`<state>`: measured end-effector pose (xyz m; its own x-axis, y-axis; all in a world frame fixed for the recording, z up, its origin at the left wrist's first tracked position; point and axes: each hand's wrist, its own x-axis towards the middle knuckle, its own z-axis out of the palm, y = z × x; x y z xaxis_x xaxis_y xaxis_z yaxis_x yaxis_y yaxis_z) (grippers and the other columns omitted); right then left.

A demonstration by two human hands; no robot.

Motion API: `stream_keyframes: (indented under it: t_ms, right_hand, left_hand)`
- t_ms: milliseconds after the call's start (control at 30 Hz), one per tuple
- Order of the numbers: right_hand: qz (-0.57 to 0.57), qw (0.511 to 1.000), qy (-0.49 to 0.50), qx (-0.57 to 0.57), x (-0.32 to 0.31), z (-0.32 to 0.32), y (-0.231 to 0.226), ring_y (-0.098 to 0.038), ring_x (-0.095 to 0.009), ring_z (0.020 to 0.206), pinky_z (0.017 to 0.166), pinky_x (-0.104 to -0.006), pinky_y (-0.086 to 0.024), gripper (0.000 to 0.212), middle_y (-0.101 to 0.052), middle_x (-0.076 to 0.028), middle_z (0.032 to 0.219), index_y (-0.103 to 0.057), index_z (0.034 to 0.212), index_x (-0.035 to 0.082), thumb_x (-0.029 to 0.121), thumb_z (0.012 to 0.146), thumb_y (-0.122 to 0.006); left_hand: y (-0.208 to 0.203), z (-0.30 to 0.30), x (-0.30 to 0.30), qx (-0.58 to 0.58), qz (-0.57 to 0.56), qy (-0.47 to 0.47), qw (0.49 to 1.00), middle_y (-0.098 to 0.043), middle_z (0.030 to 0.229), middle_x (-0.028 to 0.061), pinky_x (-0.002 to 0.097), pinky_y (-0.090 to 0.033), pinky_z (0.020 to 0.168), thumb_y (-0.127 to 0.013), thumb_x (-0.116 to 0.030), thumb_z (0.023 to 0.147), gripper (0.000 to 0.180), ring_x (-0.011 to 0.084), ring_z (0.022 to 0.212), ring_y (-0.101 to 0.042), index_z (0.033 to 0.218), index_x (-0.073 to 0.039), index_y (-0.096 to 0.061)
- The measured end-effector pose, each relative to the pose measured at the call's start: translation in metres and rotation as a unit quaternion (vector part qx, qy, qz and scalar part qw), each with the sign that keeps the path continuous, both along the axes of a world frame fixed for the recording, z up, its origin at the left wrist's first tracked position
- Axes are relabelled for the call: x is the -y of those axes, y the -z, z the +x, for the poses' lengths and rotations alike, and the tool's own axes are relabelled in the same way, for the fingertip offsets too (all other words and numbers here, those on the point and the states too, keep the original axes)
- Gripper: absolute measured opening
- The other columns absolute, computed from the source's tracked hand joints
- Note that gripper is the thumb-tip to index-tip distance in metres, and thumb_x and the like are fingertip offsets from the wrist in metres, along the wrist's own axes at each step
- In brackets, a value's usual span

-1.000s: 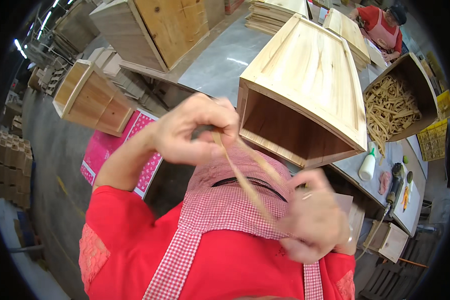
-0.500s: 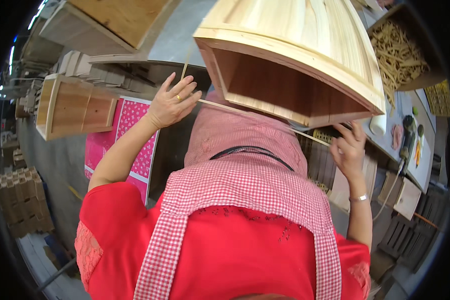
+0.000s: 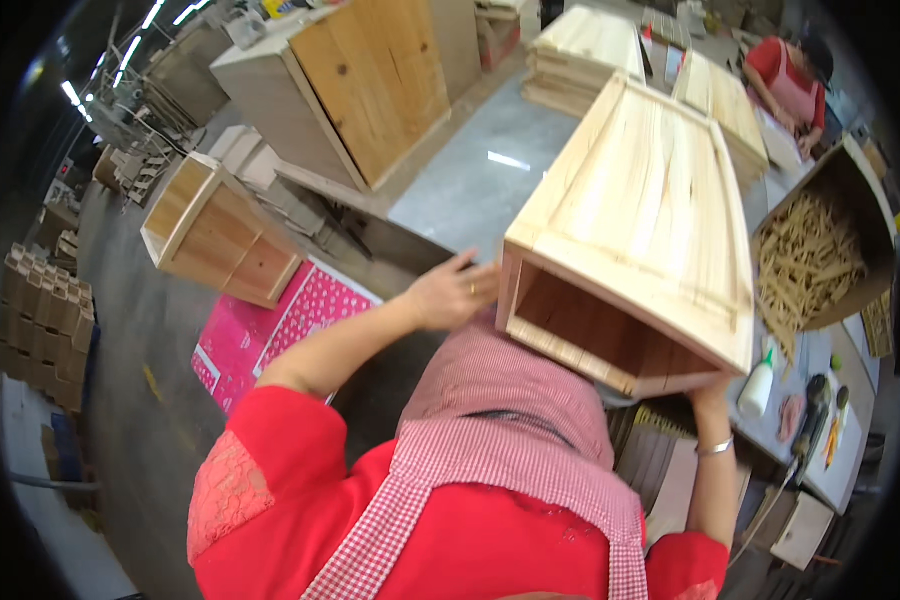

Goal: The person secures an assembled wooden planter box with rubber bands, applies glue to wooden panels with a squeeze bottle, joins the panels together to assemble a box, and places rubber bands around it.

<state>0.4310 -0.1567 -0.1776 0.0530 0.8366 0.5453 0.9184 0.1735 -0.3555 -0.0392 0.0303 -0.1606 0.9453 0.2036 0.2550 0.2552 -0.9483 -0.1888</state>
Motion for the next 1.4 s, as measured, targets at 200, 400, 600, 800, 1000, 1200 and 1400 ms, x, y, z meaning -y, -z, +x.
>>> stream_keyframes:
  t_ms: [200,400,600,800,1000,1200,1400]
  right_hand:
    - [0.088,0.995,-0.051,-0.004,-0.002,-0.025,-0.077,-0.067,-0.039,0.086,0.074,-0.0409,-0.053,0.032,-0.068,-0.018,0.094,-0.065,0.103,-0.002,0.024,0.084,-0.071]
    - [-0.117,0.982,-0.05,-0.137,-0.002,-0.022,-0.117,-0.059,-0.037,0.103,0.091,-0.0433,-0.045,0.036,-0.066,-0.018,0.102,-0.066,0.105,-0.002,0.024,0.081,-0.074]
    - [-0.072,0.985,-0.101,-0.121,-0.024,-0.012,-0.148,-0.059,-0.033,0.071,0.065,-0.039,-0.045,0.024,-0.063,-0.015,0.079,-0.061,0.09,0.001,0.02,0.079,-0.07]
    - [0.075,0.997,0.01,-0.017,-0.12,0.043,-0.154,-0.052,-0.029,0.061,0.058,-0.0373,-0.042,0.014,-0.054,-0.016,0.071,-0.055,0.086,-0.001,0.01,0.094,-0.054]
    - [-0.064,0.983,0.141,-0.097,-0.238,0.123,-0.119,-0.058,-0.019,0.072,0.068,-0.0354,-0.049,0.017,-0.066,-0.018,0.085,-0.06,0.092,0.0,0.014,0.096,-0.052]
    - [-0.139,0.929,-0.069,-0.336,-0.169,0.054,-0.12,-0.053,-0.008,0.07,0.063,-0.026,-0.047,0.012,-0.066,0.001,0.081,-0.067,0.093,-0.003,0.009,0.089,-0.067]
    - [-0.08,0.995,-0.034,-0.055,-0.107,-0.005,-0.246,-0.055,-0.009,0.07,0.061,-0.0226,-0.044,0.012,-0.061,-0.004,0.084,-0.065,0.097,-0.002,0.006,0.089,-0.066]
  left_hand:
    - [-0.136,0.021,0.028,0.423,0.1,-0.116,0.893,-0.066,0.101,0.0096,0.0468,-0.048,0.09,-0.066,0.0,0.07,0.029,0.03,0.097,-0.065,0.099,-0.005,-0.067]
    - [-0.219,0.174,0.075,0.27,-0.056,0.164,0.947,-0.062,0.121,0.0143,0.0526,-0.038,0.104,-0.061,-0.023,0.087,0.033,0.0339,0.126,-0.051,0.116,-0.008,-0.063]
    - [-0.201,0.234,0.08,0.178,-0.11,0.214,0.954,-0.064,0.113,0.0135,0.0478,-0.037,0.103,-0.062,-0.024,0.084,0.027,0.0322,0.128,-0.045,0.102,-0.004,-0.064]
    - [-0.187,0.249,0.09,0.206,-0.08,0.214,0.952,-0.066,0.1,0.0118,0.042,-0.039,0.097,-0.062,-0.025,0.083,0.023,0.0308,0.119,-0.051,0.093,-0.005,-0.065]
    - [-0.195,0.248,0.093,0.13,-0.191,0.232,0.945,-0.066,0.105,0.0128,0.0443,-0.039,0.101,-0.058,-0.024,0.086,0.024,0.0312,0.123,-0.051,0.096,-0.004,-0.066]
    - [-0.206,0.219,0.085,0.148,-0.177,0.191,0.954,-0.063,0.12,0.014,0.0481,-0.036,0.111,-0.057,-0.019,0.087,0.028,0.0313,0.134,-0.045,0.109,-0.004,-0.065]
    - [-0.229,0.106,0.052,0.312,-0.295,0.117,0.895,-0.055,0.13,0.0191,0.045,-0.046,0.099,-0.073,-0.023,0.08,0.048,0.0342,0.119,-0.055,0.121,-0.003,-0.061]
